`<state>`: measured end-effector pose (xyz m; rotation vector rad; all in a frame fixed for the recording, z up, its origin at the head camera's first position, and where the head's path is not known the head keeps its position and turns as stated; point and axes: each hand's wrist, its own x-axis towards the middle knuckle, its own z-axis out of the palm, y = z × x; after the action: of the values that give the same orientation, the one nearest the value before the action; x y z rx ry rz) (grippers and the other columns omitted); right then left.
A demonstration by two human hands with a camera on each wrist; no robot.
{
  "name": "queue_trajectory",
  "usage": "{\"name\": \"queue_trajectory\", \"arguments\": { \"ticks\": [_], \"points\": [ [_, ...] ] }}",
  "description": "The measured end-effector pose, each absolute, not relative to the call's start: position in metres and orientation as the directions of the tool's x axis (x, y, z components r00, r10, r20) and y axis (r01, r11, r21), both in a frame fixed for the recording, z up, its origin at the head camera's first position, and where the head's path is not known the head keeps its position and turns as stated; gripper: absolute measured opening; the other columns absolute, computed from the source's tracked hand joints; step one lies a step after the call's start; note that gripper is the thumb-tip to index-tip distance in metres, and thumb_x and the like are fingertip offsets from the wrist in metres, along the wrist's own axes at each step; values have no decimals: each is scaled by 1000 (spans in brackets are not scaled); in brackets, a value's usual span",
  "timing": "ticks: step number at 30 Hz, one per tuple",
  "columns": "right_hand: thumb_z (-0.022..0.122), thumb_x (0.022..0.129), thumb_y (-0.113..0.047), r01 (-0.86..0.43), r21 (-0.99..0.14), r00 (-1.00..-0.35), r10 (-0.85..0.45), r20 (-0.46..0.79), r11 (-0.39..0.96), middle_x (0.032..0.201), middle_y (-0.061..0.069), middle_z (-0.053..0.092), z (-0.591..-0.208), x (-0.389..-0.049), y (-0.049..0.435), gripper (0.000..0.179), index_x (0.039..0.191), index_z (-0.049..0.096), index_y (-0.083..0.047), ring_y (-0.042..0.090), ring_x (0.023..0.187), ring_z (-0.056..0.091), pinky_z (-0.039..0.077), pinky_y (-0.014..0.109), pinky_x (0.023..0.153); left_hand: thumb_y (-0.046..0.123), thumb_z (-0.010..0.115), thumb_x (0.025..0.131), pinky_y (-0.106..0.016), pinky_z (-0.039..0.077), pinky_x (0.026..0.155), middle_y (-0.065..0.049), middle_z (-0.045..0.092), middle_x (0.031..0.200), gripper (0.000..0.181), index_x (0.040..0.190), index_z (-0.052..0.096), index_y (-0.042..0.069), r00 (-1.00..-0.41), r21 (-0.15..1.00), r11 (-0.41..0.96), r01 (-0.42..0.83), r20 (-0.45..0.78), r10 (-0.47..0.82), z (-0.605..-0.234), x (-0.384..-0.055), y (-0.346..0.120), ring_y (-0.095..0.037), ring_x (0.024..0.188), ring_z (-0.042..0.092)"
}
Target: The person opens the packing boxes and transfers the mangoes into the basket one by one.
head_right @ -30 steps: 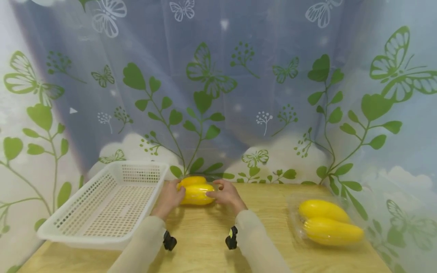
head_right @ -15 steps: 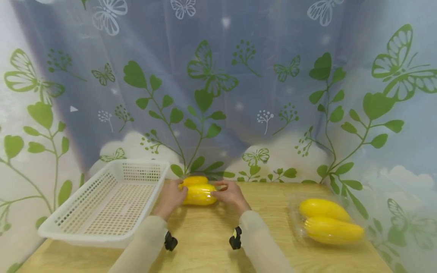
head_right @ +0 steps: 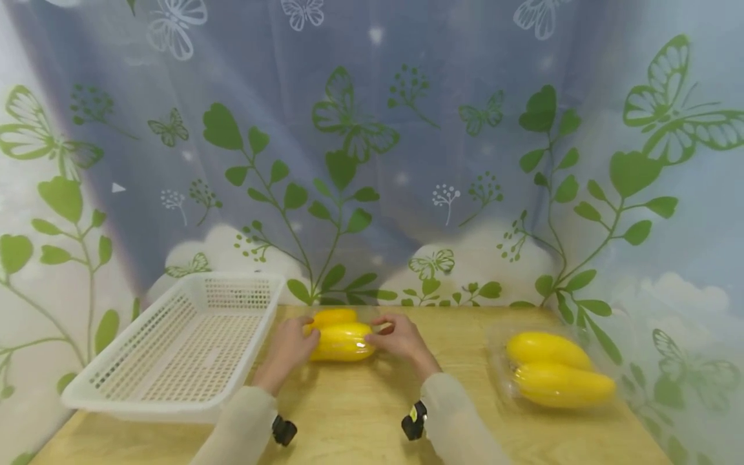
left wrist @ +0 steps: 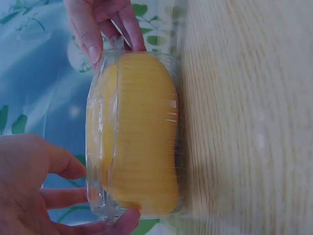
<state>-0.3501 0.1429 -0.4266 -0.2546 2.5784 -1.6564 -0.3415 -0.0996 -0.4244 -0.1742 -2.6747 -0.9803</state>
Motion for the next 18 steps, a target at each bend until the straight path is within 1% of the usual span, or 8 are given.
{"name": "queue_trajectory", "arguments": {
  "ticks": [3, 6, 8, 9, 11, 13, 16, 18],
  "points": [
    [78, 92, -19, -100, -907, -983, -181, 26, 410, 119, 22, 68, -427, -344, 148, 41, 128, 68, -4, 28, 104, 67, 59, 48, 90, 13, 58, 95, -47, 56, 78, -31, 67, 127, 40, 127, 66, -10, -958, 637, 741, 211, 284, 29, -424, -335, -98, -41, 105, 64],
    [79, 91, -21, -101, -899, -985, -173, 28, 427, 119, 21, 68, -427, -338, 151, 39, 126, 70, -6, 29, 105, 67, 59, 46, 87, 12, 59, 94, -37, 51, 68, -32, 65, 126, 41, 128, 66, -10, -964, 647, 732, 214, 263, 49, -425, -328, -98, -34, 94, 61],
    [80, 90, -22, -96, -895, -986, -163, 26, 435, 119, 20, 68, -427, -335, 152, 38, 125, 71, -8, 29, 106, 66, 59, 45, 85, 12, 60, 93, -35, 50, 65, -32, 65, 124, 42, 129, 65, -10, -964, 648, 730, 217, 258, 58, -426, -325, -97, -32, 89, 60],
    [81, 90, -23, -97, -891, -987, -158, 29, 443, 119, 19, 68, -427, -333, 153, 37, 123, 72, -9, 29, 106, 66, 59, 43, 85, 13, 60, 93, -35, 50, 67, -31, 65, 123, 42, 128, 66, -9, -963, 639, 737, 221, 262, 61, -426, -323, -97, -30, 90, 60],
    [81, 90, -24, -97, -885, -989, -148, 32, 456, 119, 18, 69, -427, -330, 154, 36, 122, 72, -11, 29, 107, 66, 59, 42, 84, 13, 61, 93, -37, 53, 67, -31, 65, 122, 42, 128, 66, -9, -962, 637, 737, 226, 263, 68, -425, -320, -96, -29, 86, 59],
    [81, 90, -24, -100, -884, -989, -146, 37, 457, 120, 18, 69, -427, -327, 156, 35, 121, 72, -11, 28, 107, 66, 59, 42, 84, 13, 61, 93, -39, 55, 69, -31, 65, 121, 42, 128, 66, -10, -960, 637, 735, 235, 269, 75, -424, -317, -94, -29, 86, 60],
    [80, 91, -22, -106, -884, -988, -150, 41, 455, 120, 18, 68, -426, -323, 159, 34, 122, 72, -9, 27, 107, 65, 59, 43, 83, 13, 61, 92, -34, 54, 63, -32, 65, 119, 43, 128, 65, -10, -959, 636, 731, 249, 270, 91, -423, -313, -92, -26, 76, 57],
    [79, 91, -21, -111, -889, -986, -160, 43, 445, 120, 19, 68, -425, -320, 162, 35, 123, 71, -7, 27, 106, 65, 60, 43, 84, 13, 61, 92, -31, 51, 59, -32, 65, 118, 43, 128, 65, -10, -956, 635, 727, 260, 274, 103, -424, -311, -91, -24, 74, 55]
  ]
}}
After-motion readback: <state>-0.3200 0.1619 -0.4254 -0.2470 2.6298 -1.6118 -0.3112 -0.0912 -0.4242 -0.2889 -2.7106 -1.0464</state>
